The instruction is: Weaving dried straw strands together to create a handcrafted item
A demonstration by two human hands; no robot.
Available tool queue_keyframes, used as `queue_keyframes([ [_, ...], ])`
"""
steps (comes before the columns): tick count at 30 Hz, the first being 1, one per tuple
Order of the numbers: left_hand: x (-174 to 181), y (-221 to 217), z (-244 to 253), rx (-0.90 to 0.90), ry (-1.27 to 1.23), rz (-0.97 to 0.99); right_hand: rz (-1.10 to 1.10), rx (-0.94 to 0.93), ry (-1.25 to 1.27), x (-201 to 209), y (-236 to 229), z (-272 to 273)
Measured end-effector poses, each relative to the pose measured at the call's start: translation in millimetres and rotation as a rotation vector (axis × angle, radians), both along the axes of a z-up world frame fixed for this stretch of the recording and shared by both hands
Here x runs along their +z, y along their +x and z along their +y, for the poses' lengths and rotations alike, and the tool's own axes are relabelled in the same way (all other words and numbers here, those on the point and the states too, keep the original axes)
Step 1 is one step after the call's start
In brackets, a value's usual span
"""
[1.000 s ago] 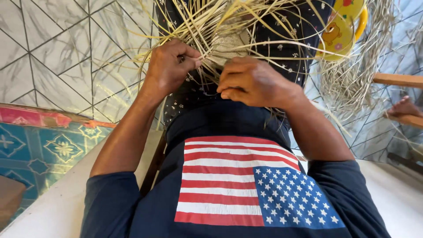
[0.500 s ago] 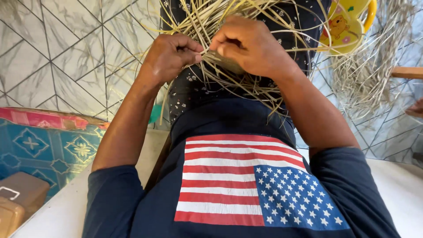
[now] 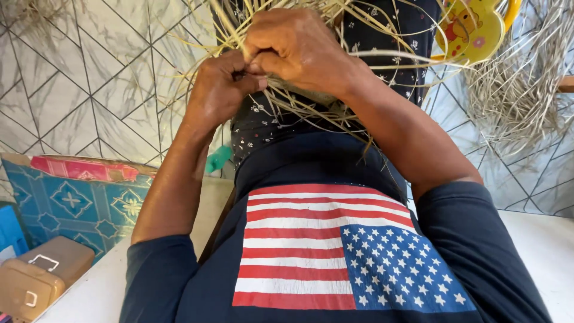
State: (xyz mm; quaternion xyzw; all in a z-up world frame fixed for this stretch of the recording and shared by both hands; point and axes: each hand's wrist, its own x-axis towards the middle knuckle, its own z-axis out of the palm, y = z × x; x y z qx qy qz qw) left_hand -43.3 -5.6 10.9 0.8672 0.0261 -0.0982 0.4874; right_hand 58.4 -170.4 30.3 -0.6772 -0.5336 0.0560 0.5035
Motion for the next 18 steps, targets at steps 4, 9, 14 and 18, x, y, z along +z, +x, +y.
queue_keyframes([
  [4, 3, -7, -1, 0.094, -0.072, 0.113, -0.089, 0.034, 0.014, -27, 5, 18],
  [9, 1, -1, 9, 0.175, -0.244, 0.229, -0.029, 0.001, -0.065, 0, -9, 6],
  [14, -6, 5, 21, 0.087, -0.145, 0.272, -0.132, -0.007, 0.101, -23, -44, -28],
  [18, 1, 3, 12, 0.191, -0.211, 0.383, -0.285, -0.086, -0.046, -38, -60, -39],
])
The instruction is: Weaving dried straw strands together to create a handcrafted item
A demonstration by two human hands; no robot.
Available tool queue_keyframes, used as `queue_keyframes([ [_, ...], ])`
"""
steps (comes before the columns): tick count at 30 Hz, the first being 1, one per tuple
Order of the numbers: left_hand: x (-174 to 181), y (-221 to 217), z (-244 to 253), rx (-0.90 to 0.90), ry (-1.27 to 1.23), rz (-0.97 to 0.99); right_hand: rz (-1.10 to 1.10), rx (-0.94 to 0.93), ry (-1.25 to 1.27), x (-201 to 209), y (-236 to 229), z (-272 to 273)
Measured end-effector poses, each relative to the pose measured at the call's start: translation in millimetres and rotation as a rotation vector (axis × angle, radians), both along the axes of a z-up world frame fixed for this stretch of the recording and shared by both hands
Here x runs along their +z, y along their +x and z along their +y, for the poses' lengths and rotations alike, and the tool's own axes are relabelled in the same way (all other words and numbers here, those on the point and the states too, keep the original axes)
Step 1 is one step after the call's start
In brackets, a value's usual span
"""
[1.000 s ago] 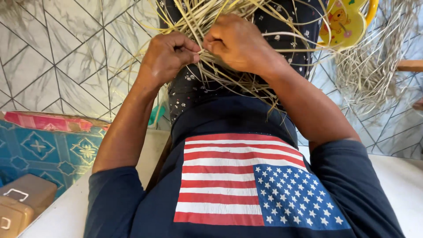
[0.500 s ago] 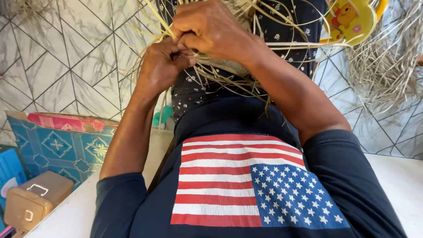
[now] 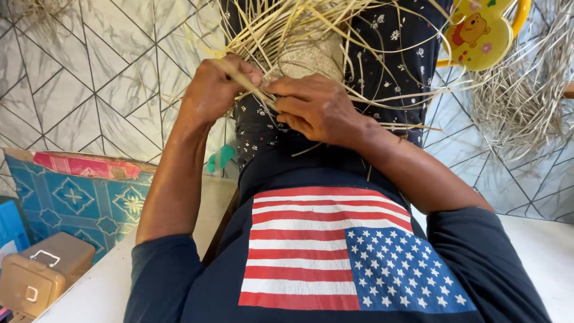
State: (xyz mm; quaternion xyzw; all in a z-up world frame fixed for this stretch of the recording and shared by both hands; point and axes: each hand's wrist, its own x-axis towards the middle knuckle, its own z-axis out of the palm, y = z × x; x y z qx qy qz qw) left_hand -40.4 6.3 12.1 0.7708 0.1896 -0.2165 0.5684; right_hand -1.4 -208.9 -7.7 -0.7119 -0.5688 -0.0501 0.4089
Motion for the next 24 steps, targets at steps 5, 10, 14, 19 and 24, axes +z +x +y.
queue_keyframes([
  [5, -16, -10, -13, -0.015, 0.280, -0.276, 0.259, 0.031, 0.162, 42, -1, 10],
  [10, -19, -15, -18, -0.087, 0.381, -0.486, 0.708, 0.041, 0.313, 133, 21, 6],
  [14, -9, -17, -24, -0.107, 0.378, -0.539, 0.736, -0.120, -0.281, 74, 38, 18],
  [19, -10, -16, -30, -0.089, 0.389, -0.581, 0.439, -0.271, -0.684, -2, 14, 10],
  [24, 4, -16, -39, -0.131, 0.437, -0.680, 0.635, -0.246, -0.267, 10, 16, 14],
])
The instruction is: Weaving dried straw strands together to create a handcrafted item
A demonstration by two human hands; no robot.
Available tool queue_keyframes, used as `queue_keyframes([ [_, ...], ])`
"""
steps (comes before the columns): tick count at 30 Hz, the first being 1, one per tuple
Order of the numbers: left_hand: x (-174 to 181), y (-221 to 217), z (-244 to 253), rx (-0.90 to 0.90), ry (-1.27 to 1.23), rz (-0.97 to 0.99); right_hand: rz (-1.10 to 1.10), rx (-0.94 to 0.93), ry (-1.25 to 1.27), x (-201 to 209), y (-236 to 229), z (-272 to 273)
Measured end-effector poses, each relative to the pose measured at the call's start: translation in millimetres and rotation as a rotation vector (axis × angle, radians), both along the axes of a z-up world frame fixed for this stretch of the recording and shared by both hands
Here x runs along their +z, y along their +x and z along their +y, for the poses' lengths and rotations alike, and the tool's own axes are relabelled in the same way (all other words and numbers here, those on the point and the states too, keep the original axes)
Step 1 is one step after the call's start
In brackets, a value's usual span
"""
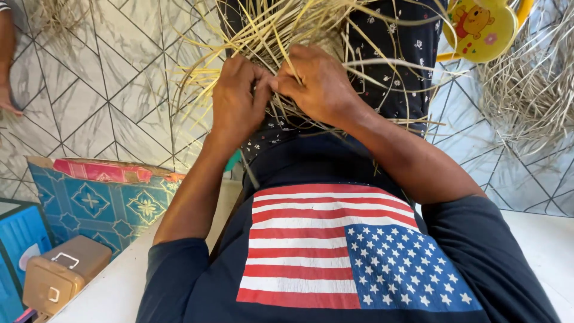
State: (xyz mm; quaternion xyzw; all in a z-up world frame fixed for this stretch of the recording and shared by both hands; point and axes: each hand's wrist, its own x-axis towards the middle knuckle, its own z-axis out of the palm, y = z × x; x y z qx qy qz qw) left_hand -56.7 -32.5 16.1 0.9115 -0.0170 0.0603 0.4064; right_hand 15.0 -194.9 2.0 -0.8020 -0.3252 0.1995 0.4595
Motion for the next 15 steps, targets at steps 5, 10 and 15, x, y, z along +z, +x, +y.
queue_keyframes([
  [5, 3, -8, -8, -0.078, 0.516, -0.306, 0.029, -0.003, -0.060, -15, 20, 22],
  [10, -9, -7, -2, -0.012, 0.389, -0.311, 0.517, 0.192, 0.471, 122, 23, 7],
  [15, -9, -9, 1, 0.051, 0.288, -0.155, 0.374, 0.232, 0.050, 61, 38, 23],
])
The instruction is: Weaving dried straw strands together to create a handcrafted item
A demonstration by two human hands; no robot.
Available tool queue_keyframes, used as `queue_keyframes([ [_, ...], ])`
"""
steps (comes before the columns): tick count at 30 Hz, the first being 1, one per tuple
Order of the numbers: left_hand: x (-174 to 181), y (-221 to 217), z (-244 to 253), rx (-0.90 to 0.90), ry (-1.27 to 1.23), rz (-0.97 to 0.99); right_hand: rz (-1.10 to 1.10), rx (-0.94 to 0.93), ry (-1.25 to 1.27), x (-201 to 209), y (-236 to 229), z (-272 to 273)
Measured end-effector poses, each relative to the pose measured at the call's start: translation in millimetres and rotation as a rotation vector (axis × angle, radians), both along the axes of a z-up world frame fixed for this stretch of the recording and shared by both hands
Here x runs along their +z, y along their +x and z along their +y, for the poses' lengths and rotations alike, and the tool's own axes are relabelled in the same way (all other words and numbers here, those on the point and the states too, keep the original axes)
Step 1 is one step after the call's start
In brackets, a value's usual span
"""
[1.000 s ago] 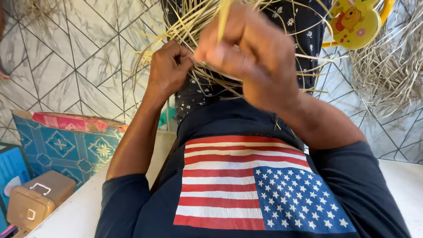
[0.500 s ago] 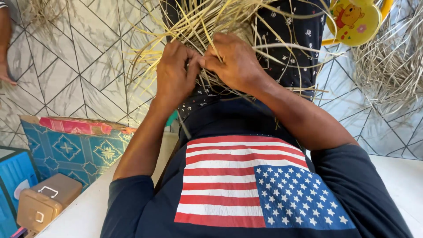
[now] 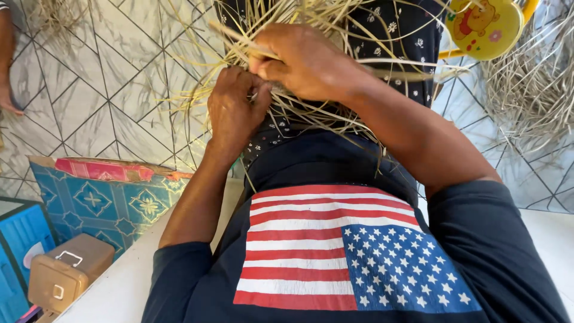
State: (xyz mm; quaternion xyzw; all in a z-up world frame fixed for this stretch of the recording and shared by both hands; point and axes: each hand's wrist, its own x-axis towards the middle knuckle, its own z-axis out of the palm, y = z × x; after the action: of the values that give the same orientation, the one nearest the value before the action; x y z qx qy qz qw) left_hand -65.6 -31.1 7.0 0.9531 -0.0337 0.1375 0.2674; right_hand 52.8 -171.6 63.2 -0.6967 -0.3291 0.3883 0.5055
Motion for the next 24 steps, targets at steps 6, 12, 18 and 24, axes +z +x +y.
queue_keyframes([
  [6, -2, 2, -1, 0.052, -0.105, 0.048, -0.175, 0.222, -0.561, -53, 9, 22],
  [12, -6, 7, 4, 0.045, -0.187, 0.037, -0.064, 0.131, -0.366, -71, 12, 25],
  [18, -25, 13, 19, 0.045, -0.465, 0.177, -0.476, -0.157, 0.125, -32, -26, -12],
  [24, -19, 16, 6, 0.253, -0.309, 0.363, -0.719, -0.125, 0.199, -47, -55, -27],
])
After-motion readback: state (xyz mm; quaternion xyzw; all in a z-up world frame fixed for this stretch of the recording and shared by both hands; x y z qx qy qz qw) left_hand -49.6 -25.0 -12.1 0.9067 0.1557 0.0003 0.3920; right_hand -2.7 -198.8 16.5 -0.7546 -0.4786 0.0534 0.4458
